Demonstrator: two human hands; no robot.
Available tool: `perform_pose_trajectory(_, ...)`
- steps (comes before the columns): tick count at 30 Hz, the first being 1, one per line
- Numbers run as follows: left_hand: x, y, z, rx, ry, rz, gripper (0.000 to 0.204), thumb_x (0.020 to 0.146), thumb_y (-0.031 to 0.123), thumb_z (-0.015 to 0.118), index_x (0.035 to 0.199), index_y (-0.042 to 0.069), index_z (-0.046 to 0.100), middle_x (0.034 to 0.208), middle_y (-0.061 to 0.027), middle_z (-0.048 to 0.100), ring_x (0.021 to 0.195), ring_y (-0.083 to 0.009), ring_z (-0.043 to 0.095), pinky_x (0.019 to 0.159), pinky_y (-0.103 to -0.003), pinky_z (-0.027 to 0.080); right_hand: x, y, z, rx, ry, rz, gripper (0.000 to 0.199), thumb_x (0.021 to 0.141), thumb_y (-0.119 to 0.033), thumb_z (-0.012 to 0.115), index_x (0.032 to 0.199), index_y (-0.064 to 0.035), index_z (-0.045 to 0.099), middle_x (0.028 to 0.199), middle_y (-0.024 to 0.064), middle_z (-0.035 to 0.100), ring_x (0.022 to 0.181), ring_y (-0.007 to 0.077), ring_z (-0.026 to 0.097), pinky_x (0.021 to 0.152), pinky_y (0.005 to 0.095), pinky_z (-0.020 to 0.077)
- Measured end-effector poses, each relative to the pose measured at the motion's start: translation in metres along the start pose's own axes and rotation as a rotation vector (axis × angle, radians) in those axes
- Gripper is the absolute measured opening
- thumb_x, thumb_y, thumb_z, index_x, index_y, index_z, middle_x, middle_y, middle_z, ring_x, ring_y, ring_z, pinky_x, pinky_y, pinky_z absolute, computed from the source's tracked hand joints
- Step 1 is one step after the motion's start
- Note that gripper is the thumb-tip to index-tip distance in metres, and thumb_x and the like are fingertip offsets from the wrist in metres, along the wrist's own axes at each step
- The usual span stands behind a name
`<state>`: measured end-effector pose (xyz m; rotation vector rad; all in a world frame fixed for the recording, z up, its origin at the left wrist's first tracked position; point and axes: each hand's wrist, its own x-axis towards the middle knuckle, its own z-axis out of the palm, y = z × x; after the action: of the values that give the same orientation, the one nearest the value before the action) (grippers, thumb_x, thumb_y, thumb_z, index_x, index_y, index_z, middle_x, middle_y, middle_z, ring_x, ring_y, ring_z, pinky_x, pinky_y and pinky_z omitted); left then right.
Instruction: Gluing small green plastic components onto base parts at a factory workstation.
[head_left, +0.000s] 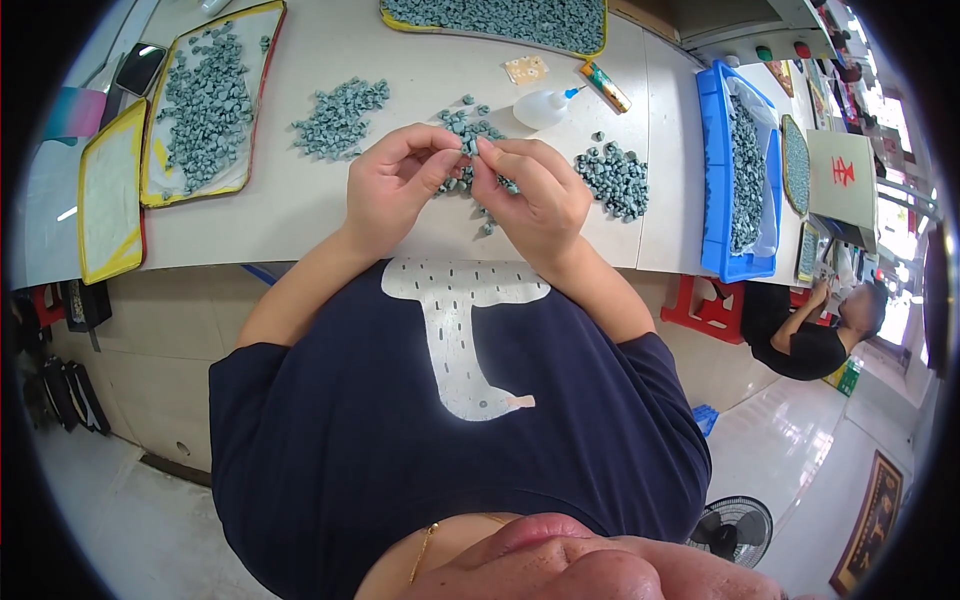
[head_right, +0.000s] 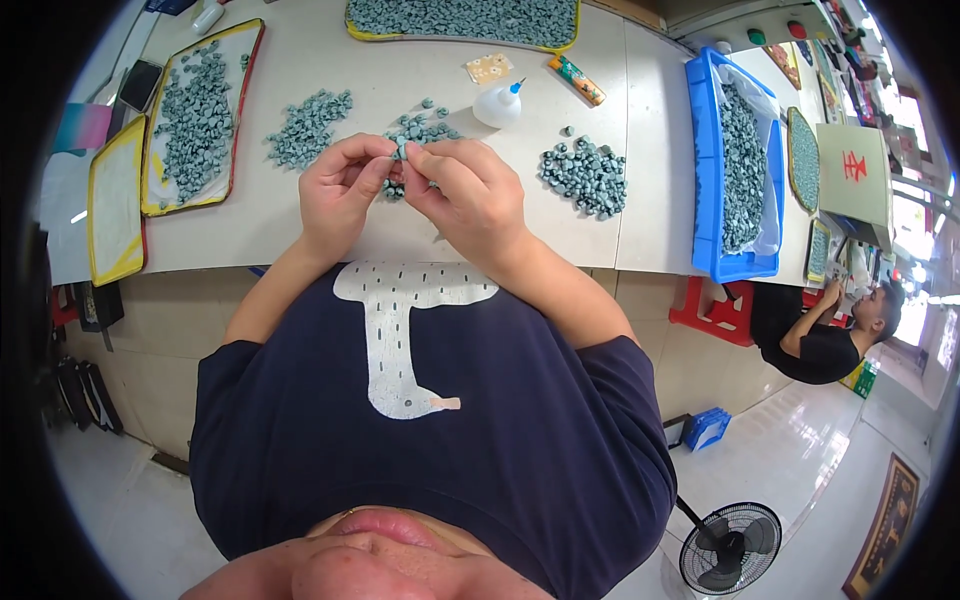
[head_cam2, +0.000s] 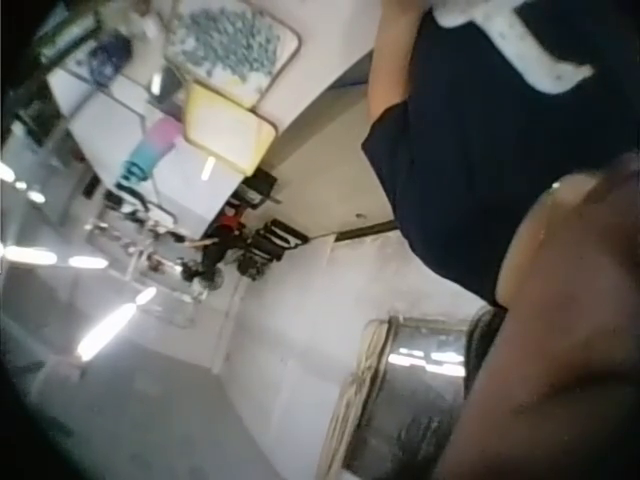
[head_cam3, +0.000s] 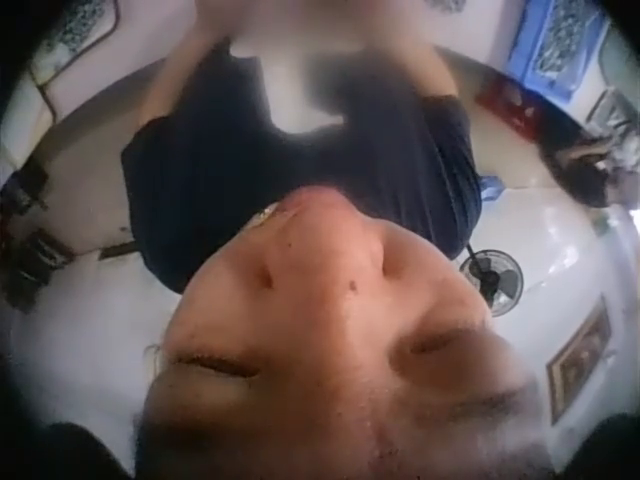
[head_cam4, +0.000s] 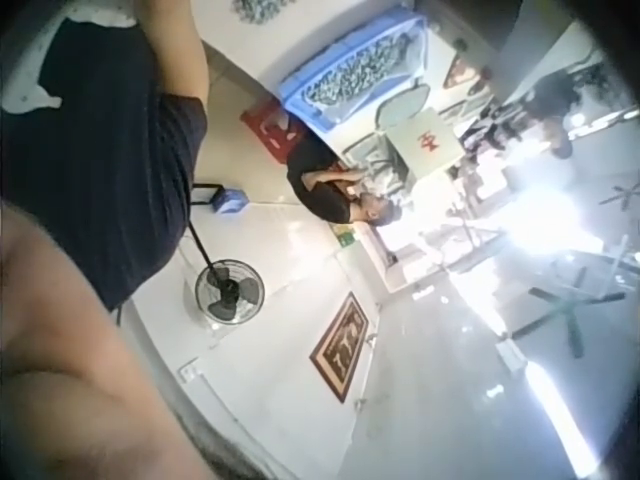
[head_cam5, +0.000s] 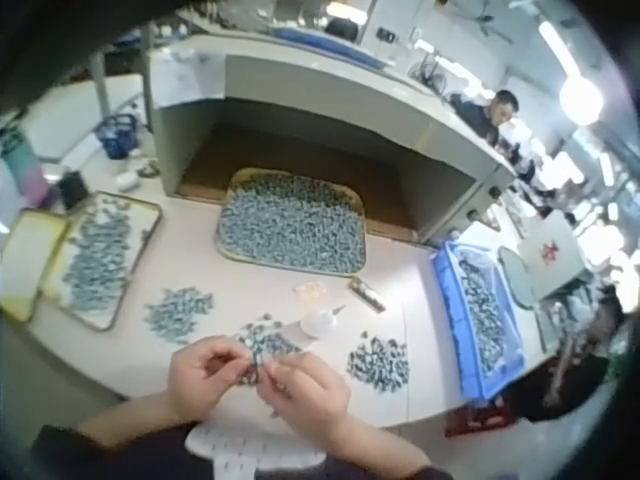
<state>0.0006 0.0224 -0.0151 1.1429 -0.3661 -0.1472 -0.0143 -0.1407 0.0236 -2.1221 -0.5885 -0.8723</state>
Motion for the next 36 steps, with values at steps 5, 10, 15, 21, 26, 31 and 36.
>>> perform_pose_trajectory(5,0.001,0.001,-0.001,0.079,-0.010,0.023,0.012,0.092,0.003,0.060,0.103,-0.003,0.060,0.098,-0.0070,0.064,0.087,-0.0121,0.064,0.077,-0.024,0.054,-0.001,0.001,0.001,0.062,0.006,0.025,0.020,0.066,0.007,0.075,0.083,-0.0003,0.068,0.077,0.0095,0.067,0.063,0.0161,0.064,0.053,0.0240,0.0515)
perform_pose_trajectory(10,0.003,0.011,-0.003,0.323,-0.049,0.200,0.011,0.086,-0.001,0.065,0.096,-0.002,0.062,0.095,-0.0109,0.065,0.082,-0.0156,0.064,0.071,-0.027,0.054,-0.005,0.003,-0.002,0.150,-0.022,0.028,0.022,0.066,0.008,0.075,0.085,0.0006,0.068,0.080,0.0105,0.067,0.066,0.0171,0.065,0.055,0.0244,0.0518)
perform_pose_trajectory(15,0.014,0.022,-0.001,0.680,-0.110,0.597,0.019,0.076,-0.006,0.069,0.093,-0.003,0.061,0.092,-0.0136,0.064,0.077,-0.0230,0.063,0.067,-0.031,0.053,-0.014,0.006,-0.001,0.379,-0.052,0.183,0.025,0.070,0.013,0.071,0.092,0.0031,0.066,0.090,0.0136,0.066,0.076,0.0178,0.065,0.063,0.0258,0.0535)
perform_pose_trajectory(21,0.018,0.033,0.001,0.869,-0.193,0.881,0.025,0.070,-0.008,0.070,0.092,-0.004,0.060,0.088,-0.0118,0.062,0.076,-0.0265,0.062,0.066,-0.033,0.053,-0.016,0.009,-0.006,0.453,-0.114,0.231,0.026,0.073,0.017,0.065,0.096,0.0048,0.064,0.097,0.0155,0.065,0.083,0.0183,0.065,0.070,0.0271,0.0539)
perform_pose_trajectory(26,0.015,0.030,0.005,0.886,-0.176,0.807,0.026,0.068,-0.007,0.071,0.092,-0.002,0.061,0.088,-0.0107,0.063,0.078,-0.0273,0.062,0.067,-0.035,0.053,-0.013,0.009,-0.012,0.422,-0.171,0.235,0.025,0.074,0.016,0.065,0.096,0.0043,0.065,0.095,0.0152,0.066,0.083,0.0173,0.064,0.072,0.0267,0.0530)
perform_pose_trajectory(31,0.012,0.020,0.003,0.949,-0.199,0.624,0.027,0.066,-0.005,0.071,0.091,-0.001,0.062,0.091,-0.0102,0.062,0.078,-0.0275,0.062,0.068,-0.036,0.052,-0.006,0.013,-0.031,0.246,-0.310,0.363,0.017,0.080,0.010,0.063,0.096,0.0040,0.065,0.091,0.0141,0.066,0.079,0.0158,0.063,0.070,0.0250,0.0514)
perform_pose_trajectory(36,0.017,0.015,-0.011,1.232,-0.264,0.524,0.023,0.069,0.000,0.066,0.093,0.001,0.064,0.098,-0.0088,0.062,0.083,-0.0248,0.060,0.070,-0.036,0.050,-0.026,0.039,-0.042,0.252,-0.045,0.618,0.023,0.084,0.005,0.060,0.107,0.0024,0.062,0.094,0.0103,0.066,0.080,0.0137,0.061,0.069,0.0230,0.0491)
